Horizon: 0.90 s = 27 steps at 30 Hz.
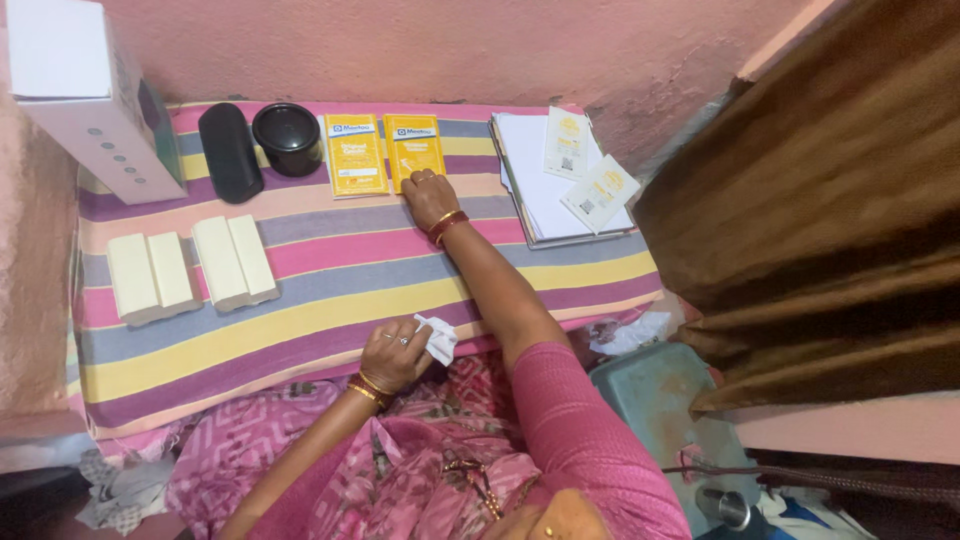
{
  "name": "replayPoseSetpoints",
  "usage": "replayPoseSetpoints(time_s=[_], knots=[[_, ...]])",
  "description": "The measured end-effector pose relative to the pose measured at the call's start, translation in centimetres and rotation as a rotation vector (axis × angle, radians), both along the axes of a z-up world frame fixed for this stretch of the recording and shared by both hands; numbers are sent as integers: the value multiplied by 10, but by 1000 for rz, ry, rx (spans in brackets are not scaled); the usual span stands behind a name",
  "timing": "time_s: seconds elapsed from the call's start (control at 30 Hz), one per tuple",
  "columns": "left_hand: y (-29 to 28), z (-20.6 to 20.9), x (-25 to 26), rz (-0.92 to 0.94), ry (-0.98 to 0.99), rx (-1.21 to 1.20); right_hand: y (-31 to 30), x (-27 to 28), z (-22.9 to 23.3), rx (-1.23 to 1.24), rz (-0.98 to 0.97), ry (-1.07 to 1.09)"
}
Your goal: The person sits on the floor and organizes various items on a striped mat. They move a white box, a black case, and a black container, then arrange several small yellow packets and two white rectangular blocks. The person also handles a notebook and a colorful box, placing them in a neat arrangement.
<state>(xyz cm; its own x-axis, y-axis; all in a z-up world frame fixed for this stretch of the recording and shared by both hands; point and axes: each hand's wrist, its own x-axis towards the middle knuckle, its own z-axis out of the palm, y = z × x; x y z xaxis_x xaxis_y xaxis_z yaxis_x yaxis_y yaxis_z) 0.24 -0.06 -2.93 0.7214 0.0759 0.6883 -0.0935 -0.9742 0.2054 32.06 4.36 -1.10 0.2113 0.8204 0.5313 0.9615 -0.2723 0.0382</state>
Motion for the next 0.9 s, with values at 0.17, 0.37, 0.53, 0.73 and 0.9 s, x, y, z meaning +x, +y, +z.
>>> replayPoseSetpoints(time_s=[0.17, 0.37, 0.53, 0.73, 0.9], knots=[[-1, 1, 2, -3, -30, -13, -31, 25, 25, 27, -213, 174], [-2, 3, 0, 13, 23, 6, -147, 72, 82, 8, -863, 176], [-3, 4, 1, 13, 29, -14, -229, 81, 79, -162, -1086, 400], [-6, 12, -2, 23, 28, -33, -247, 105, 34, -70, -1036, 175], [-4, 11, 1, 14, 13, -25, -208, 93, 38, 523, -870, 15]])
